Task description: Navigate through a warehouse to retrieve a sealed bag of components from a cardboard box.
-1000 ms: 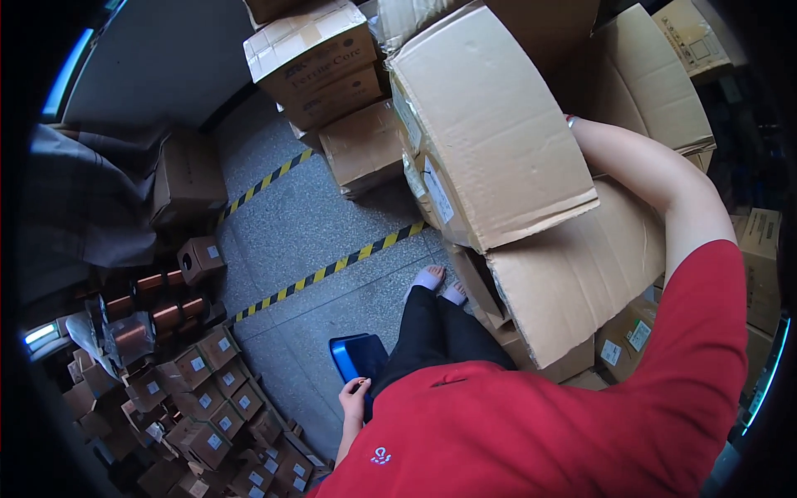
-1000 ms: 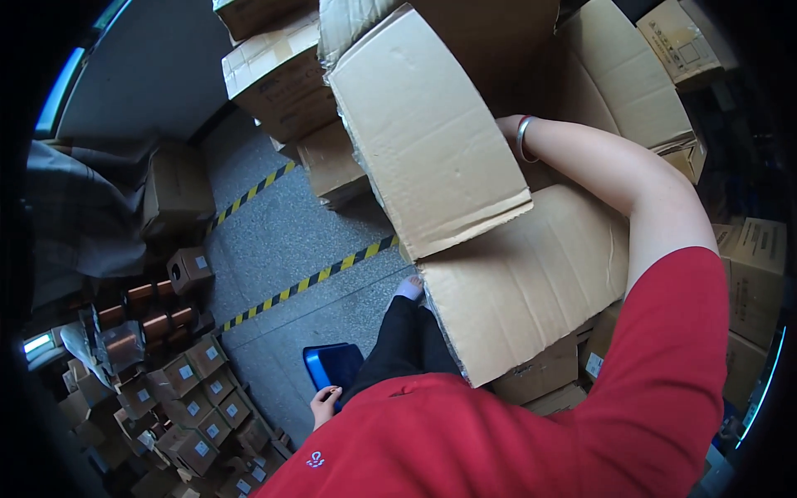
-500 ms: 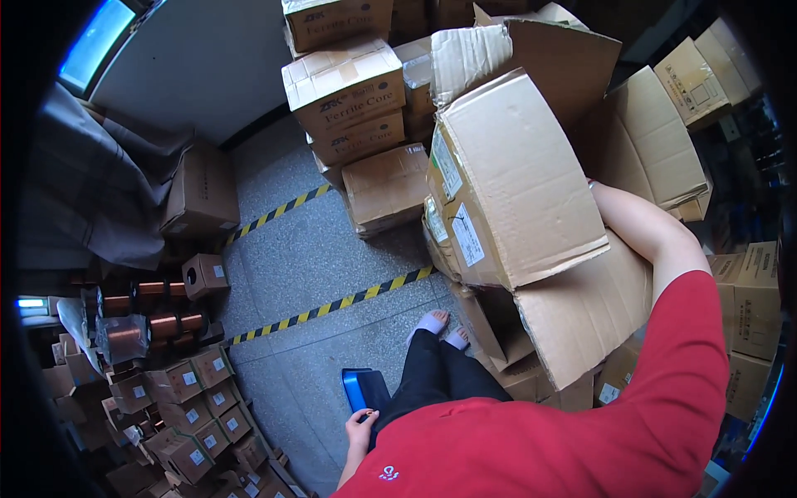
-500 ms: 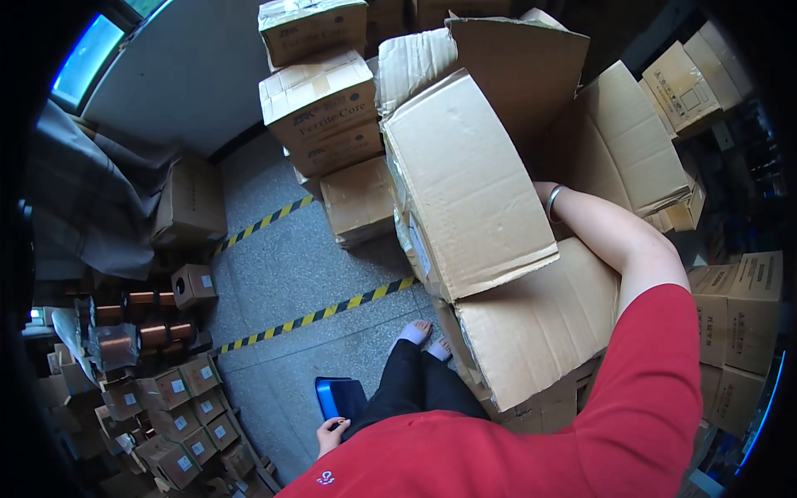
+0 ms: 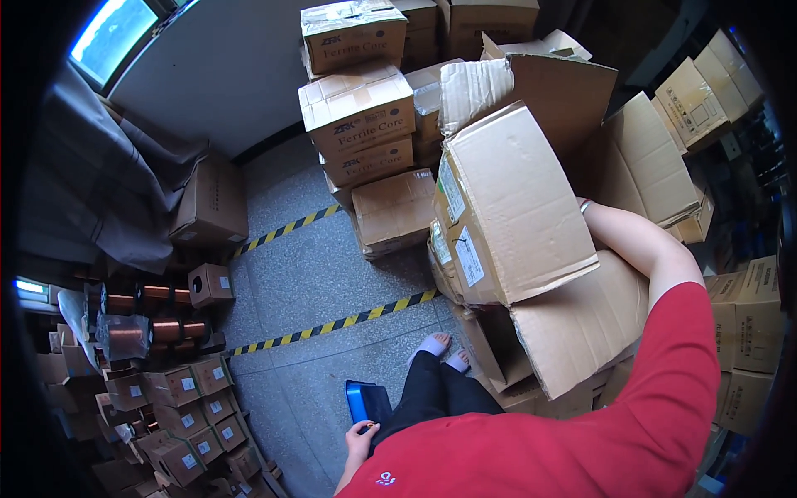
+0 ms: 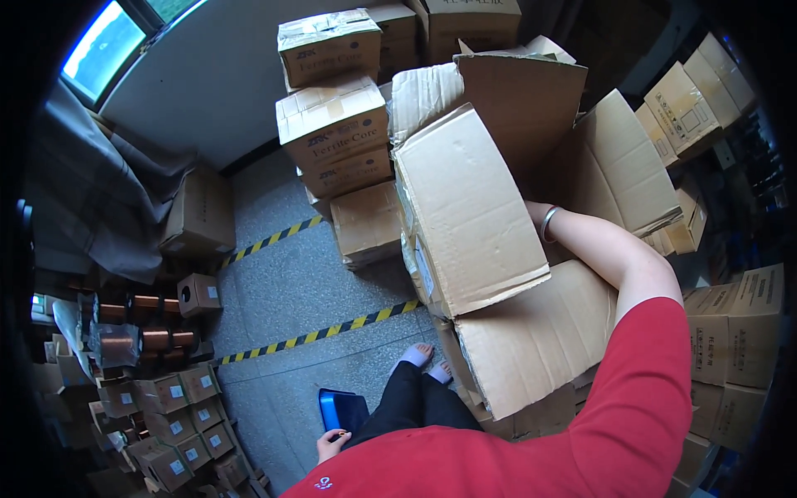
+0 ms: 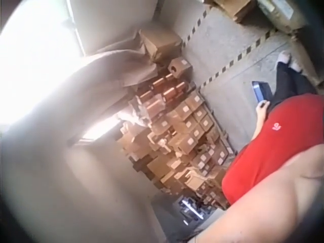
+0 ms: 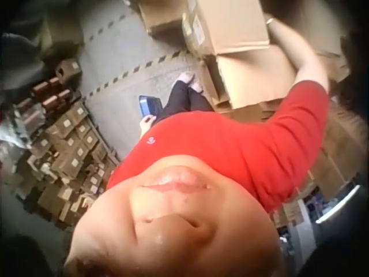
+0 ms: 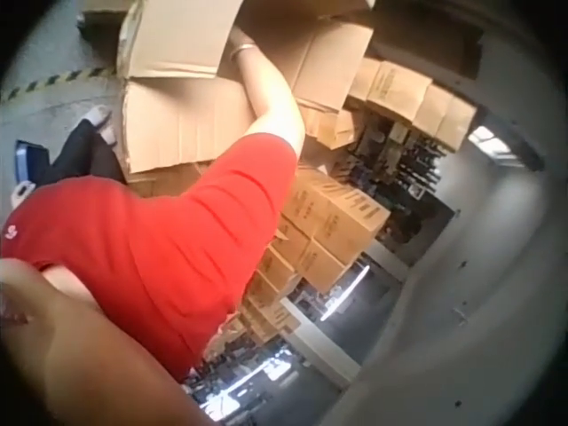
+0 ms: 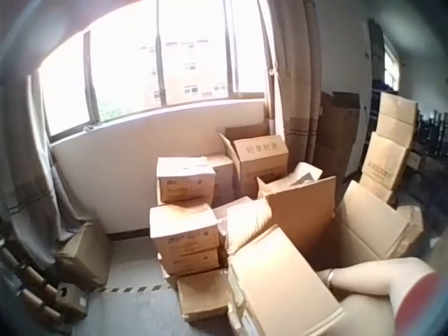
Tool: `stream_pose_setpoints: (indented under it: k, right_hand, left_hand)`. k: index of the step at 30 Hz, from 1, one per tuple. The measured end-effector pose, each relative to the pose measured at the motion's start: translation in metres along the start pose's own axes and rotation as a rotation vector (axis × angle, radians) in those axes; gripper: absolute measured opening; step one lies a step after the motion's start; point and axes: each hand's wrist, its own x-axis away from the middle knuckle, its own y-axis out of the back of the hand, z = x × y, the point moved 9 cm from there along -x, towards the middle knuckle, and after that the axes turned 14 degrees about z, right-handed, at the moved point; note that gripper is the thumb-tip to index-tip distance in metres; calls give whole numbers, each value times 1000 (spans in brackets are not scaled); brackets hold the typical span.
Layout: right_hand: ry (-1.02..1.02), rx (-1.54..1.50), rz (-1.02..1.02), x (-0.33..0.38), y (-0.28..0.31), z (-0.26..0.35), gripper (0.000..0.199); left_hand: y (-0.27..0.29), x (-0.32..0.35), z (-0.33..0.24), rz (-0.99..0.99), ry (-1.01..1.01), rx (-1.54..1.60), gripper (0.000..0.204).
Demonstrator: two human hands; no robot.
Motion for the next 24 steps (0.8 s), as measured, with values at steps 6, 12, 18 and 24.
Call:
stream_pose_setpoints:
  k: [6, 12, 18, 24]
  right_hand:
    - [25, -128, -64, 9, -7, 7, 28]
    - [-47, 635, -378, 41, 35, 27, 23]
    - [55, 731, -508, 96, -5, 76, 15]
    - [230, 998, -744, 158, -21, 117, 14]
  left_hand:
    - [11, -3, 3, -18, -11, -28, 19]
    - [20, -13, -7, -7, -86, -87, 20]
    - [28, -30, 2, 48, -127, -85, 21]
    - [30, -41, -3, 53, -172, -132, 22]
